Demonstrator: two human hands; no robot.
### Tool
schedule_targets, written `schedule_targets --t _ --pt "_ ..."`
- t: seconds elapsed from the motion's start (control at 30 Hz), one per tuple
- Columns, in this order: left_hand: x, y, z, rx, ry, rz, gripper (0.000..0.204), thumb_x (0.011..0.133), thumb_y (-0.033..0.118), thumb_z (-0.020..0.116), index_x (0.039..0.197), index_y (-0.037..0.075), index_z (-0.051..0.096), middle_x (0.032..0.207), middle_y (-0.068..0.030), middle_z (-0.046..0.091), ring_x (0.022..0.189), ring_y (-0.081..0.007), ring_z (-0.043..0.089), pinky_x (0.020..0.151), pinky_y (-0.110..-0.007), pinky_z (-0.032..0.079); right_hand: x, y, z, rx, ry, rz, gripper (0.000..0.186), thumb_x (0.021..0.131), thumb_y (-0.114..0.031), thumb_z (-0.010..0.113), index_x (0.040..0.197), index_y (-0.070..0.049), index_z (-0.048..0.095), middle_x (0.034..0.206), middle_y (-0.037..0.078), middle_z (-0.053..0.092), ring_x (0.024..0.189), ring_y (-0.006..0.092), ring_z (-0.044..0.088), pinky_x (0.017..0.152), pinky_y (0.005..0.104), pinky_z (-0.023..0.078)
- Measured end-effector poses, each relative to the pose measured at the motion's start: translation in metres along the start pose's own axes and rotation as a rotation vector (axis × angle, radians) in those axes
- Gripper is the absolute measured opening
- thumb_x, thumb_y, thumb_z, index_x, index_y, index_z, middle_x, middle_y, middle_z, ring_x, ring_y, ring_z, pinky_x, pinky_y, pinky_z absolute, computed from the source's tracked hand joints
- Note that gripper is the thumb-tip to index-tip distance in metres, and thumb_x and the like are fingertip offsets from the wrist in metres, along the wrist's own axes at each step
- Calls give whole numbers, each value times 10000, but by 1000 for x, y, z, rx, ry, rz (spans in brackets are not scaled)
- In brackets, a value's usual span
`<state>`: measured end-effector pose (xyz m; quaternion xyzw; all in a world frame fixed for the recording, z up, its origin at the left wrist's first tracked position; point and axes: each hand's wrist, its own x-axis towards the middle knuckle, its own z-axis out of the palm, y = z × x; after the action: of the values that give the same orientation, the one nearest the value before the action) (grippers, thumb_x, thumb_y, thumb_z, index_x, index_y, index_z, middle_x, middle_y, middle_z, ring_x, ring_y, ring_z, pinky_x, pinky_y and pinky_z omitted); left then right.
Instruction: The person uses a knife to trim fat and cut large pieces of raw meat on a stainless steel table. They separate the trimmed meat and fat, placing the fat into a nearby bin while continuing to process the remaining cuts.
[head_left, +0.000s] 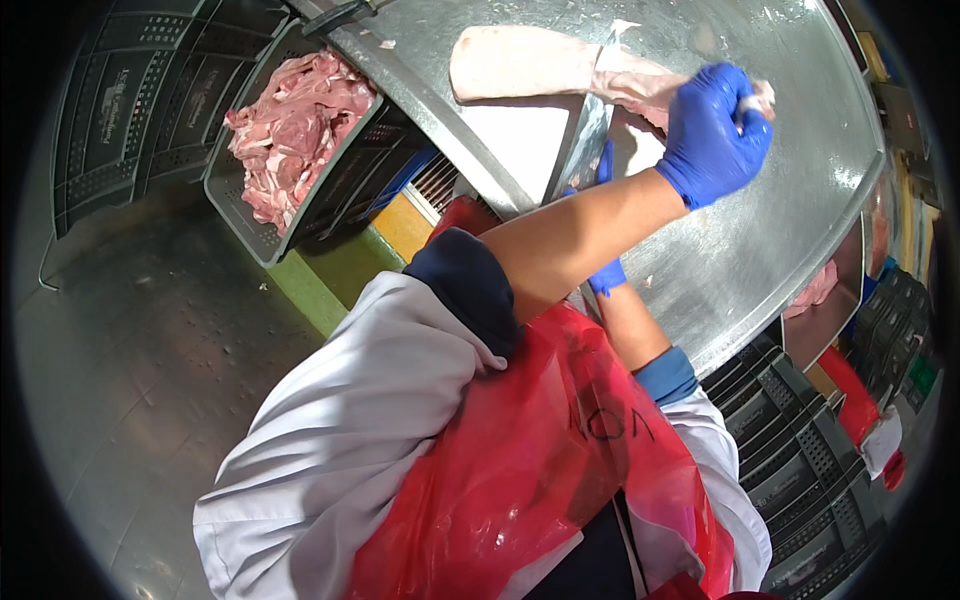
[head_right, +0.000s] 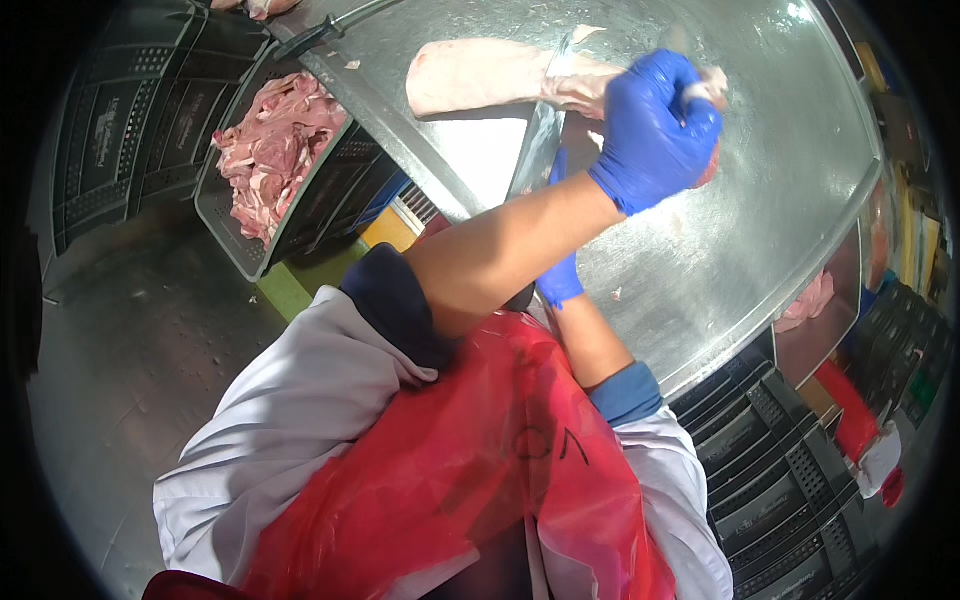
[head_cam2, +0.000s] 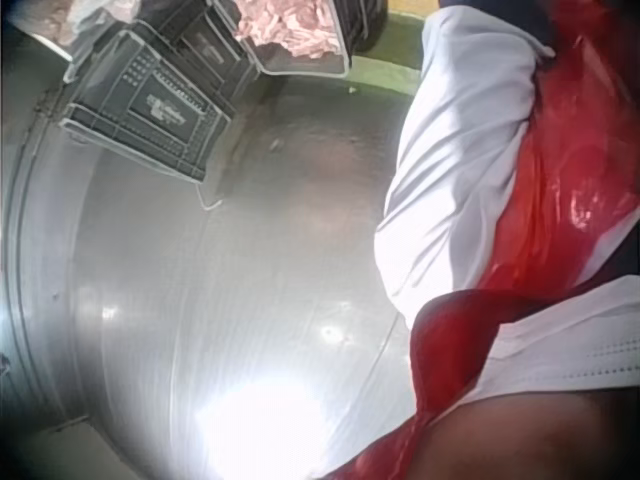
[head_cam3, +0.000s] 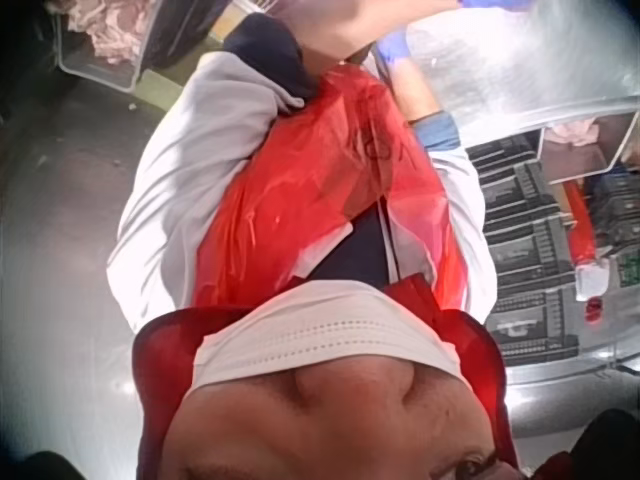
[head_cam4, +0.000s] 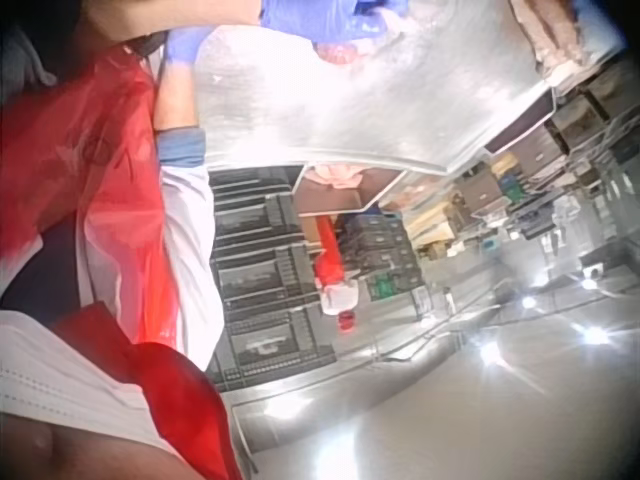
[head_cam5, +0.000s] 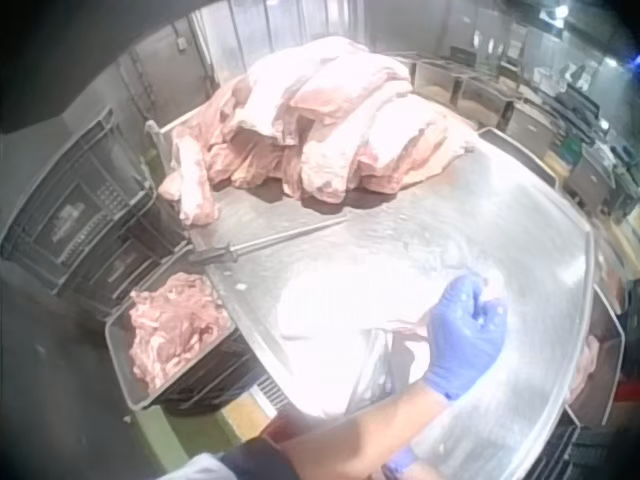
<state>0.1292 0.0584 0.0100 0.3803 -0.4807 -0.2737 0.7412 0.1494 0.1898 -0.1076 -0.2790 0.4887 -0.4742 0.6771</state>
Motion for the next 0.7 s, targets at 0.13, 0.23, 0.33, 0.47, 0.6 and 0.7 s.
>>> schedule_targets --t 0.13,0.23,0.33,0.47,0.6,0.7 --pt "1 22 -2 -30 -78 -67 112 842 55 627 782 7 545 779 -96 669 631 -131 591 590 -280 485 57 -70 45 -538 132 9 289 952 -79 561 1225 -33 479 746 102 628 516 125 544 461 285 440" --pt "12 21 2 -145 14 -101 115 839 49 619 769 15 534 753 -90 660 626 -142 585 582 -291 471 33 -41 68 -405 107 14 742 918 14 512 1590 -116 226 788 119 655 510 133 545 441 272 438" --pt "14 37 -8 -181 -30 -146 108 842 43 607 772 16 530 748 -93 660 625 -155 586 590 -296 470 2 3 74 -194 56 -115 875 916 24 510 1630 -172 43 788 95 653 544 111 556 467 268 467" --pt "11 53 -18 -139 -127 -45 85 857 36 588 794 15 533 779 -98 670 644 -151 587 610 -293 473 84 -61 95 -350 116 -87 728 937 -61 530 1583 -76 193 728 93 646 540 137 582 492 312 506" --pt "29 67 -32 -263 -109 -185 54 827 32 590 822 13 540 797 -135 659 635 -243 590 625 -348 485 3 8 128 -358 123 7 879 918 -20 485 1629 -175 -9 744 113 668 530 157 589 478 278 484" --pt "19 80 -46 -332 -170 -221 49 833 32 587 834 16 541 788 -135 645 652 -241 592 639 -348 486 17 -8 162 -218 173 -31 661 909 -18 492 1533 -110 291 716 111 650 525 148 579 468 274 471"
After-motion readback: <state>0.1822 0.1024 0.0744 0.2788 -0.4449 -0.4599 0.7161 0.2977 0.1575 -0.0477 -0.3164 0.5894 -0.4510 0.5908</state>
